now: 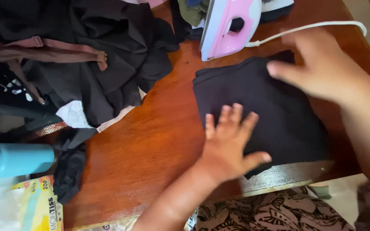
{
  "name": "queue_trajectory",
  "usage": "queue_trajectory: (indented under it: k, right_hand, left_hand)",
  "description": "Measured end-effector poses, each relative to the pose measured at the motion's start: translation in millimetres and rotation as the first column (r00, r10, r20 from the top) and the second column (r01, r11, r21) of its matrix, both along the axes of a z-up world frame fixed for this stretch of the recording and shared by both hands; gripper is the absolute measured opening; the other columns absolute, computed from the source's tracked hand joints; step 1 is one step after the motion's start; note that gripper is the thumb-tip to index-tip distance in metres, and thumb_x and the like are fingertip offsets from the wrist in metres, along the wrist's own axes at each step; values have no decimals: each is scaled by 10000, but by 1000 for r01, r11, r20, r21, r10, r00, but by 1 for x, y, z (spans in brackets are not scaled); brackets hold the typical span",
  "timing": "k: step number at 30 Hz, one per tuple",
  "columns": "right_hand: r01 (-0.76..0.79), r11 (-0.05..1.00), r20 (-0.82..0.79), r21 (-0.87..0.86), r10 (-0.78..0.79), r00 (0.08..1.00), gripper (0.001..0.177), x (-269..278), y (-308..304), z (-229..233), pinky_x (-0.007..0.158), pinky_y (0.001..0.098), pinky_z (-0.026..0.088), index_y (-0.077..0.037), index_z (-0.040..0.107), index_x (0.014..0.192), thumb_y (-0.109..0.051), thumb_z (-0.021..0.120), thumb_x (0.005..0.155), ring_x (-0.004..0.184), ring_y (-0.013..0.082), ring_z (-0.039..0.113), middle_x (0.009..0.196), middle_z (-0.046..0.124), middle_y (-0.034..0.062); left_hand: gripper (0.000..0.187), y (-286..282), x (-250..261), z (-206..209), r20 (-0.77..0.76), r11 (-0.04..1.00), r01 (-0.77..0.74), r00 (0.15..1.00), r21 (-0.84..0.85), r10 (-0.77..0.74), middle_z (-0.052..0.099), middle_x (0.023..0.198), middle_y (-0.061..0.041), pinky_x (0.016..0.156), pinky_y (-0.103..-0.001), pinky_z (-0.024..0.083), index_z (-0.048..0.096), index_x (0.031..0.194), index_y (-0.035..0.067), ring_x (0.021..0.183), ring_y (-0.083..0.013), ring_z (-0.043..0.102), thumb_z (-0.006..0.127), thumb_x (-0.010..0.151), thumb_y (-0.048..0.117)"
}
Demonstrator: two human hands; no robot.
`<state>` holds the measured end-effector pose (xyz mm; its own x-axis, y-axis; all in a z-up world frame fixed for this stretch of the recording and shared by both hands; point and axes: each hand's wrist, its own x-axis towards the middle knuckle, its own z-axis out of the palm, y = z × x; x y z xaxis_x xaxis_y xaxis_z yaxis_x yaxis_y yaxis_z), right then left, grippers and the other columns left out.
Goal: The person irons a black garment on a wooden table using a pink and white iron. They smooth the fabric with one hand while moving the iron with the other, then fold the garment and iron the folded sections before placing it on a stack of other clothes.
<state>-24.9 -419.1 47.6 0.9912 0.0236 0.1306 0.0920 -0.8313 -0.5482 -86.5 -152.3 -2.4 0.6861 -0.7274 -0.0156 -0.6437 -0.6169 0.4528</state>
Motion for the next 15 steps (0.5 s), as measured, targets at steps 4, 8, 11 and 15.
queue_trajectory:
  k: [4,8,11,15]
  right_hand:
    - [-11,969,217,245,-44,975,773,82,5,-29,915,481,491,85,439,1459,-223,869,897,1213,392,524,1387,428,310]
    - [-202,747,132,633,153,979,433,122,17,-51,998,335,490,-133,473,1392,-201,683,1019,1174,150,592,1310,619,21]
    - [-320,577,252,751,197,947,342,135,14,-77,1036,288,494,-162,541,1361,-236,672,1054,1172,89,590,1263,635,-35]
    - [-306,788,382,535,97,919,157,127,-8,-68,932,282,477,-123,647,1240,-259,684,1171,1046,85,587,1199,668,-7]
  left_hand:
    - [989,0,-20,-25,120,988,147,983,-49,-141,277,1732,-157,1242,-724,47,337,1618,207,1621,-372,239,534,802,730]
    - [826,7,-19,-32,350,962,257,913,-98,-208,444,1670,-93,1303,-633,237,505,1554,225,1581,-277,412,773,847,559]
    - [787,9,-19,-38,379,952,293,894,-92,-238,451,1669,-74,1317,-586,269,520,1547,234,1579,-258,424,806,872,523]
    - [736,9,-19,-38,412,936,323,879,-140,-242,512,1627,-100,1311,-558,322,570,1508,201,1536,-283,500,839,871,455]
